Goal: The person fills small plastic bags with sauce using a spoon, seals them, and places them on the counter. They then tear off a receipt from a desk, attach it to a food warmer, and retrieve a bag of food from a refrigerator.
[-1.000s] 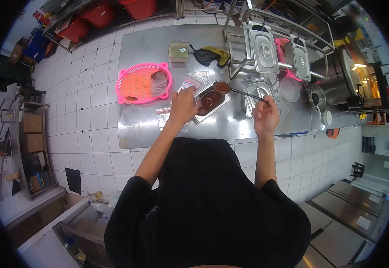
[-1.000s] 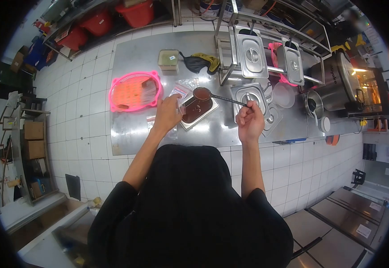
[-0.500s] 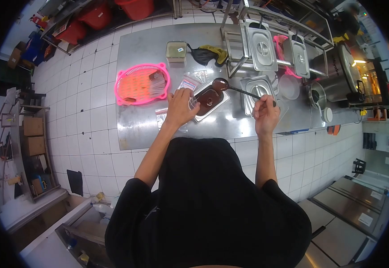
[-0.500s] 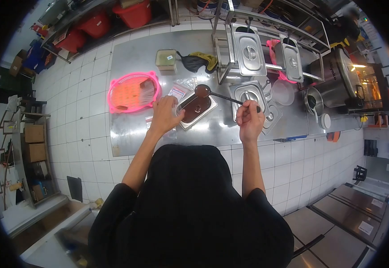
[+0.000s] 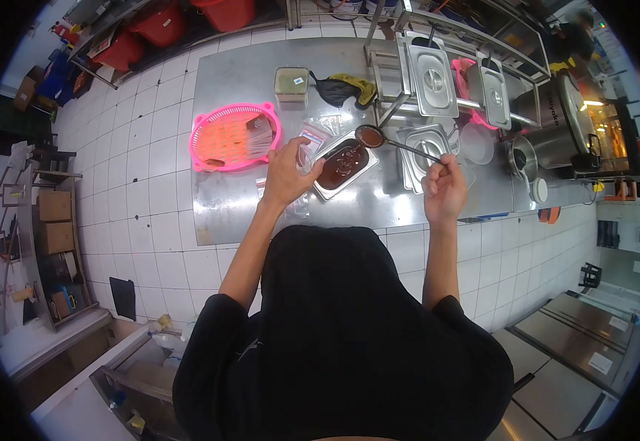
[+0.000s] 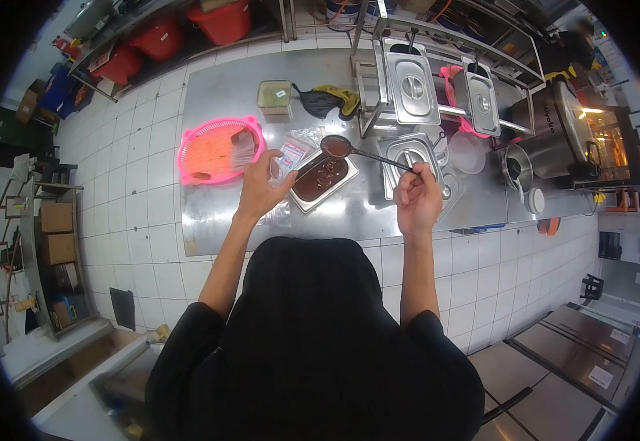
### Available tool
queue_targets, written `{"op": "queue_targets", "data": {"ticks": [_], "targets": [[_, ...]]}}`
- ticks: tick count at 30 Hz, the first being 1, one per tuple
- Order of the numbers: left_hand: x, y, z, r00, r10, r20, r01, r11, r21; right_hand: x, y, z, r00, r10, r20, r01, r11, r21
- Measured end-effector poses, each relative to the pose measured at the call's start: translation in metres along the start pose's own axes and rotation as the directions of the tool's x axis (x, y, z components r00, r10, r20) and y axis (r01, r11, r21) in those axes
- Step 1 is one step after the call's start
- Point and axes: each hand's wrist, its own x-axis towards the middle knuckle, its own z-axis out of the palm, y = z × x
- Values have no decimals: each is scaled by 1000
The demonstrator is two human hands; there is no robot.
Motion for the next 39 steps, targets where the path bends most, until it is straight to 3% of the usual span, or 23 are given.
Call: {"op": "queue_targets", "data": {"ticks": [4, 6, 16, 18, 21, 31, 34, 36, 37, 39], "targets": [[3, -9, 2, 995, 95, 21, -94, 995, -9, 0, -6, 3, 999, 30, 26, -32, 997, 73], [5, -8, 3, 974, 228, -19, -228, 974, -17, 2, -4, 1, 998, 51, 34, -53, 995, 82], [1, -11, 24, 985, 165, 42, -166, 986, 18, 1, 4, -5, 997, 79, -13, -79, 997, 15], [1, -12, 31, 988, 93, 126, -116, 974, 196, 0, 4, -3, 996, 84, -5, -84, 996, 25], [5, -7, 39, 983, 42, 177, -95, 950, 299, 0, 6, -4, 996, 82, 27, -83, 996, 18], [17, 14, 56, 985, 101, 139, -142, 933, 330, -5, 9, 4, 995, 95, 40, -96, 995, 17], [18, 17, 60, 985, 120, 127, -148, 960, 237, -7, 9, 7, 994, 94, 54, -95, 995, 27], [16, 19, 61, 988, 134, 73, -135, 991, 9, -9, 8, 11, 994, 94, 55, -95, 995, 29], [17, 20, 62, 988, 135, 74, -136, 991, 9, -10, 8, 13, 994, 93, 54, -95, 995, 31], [19, 22, 62, 991, 129, 45, -118, 973, -196, -13, 6, 17, 995, 72, 62, -75, 996, 43]]}}
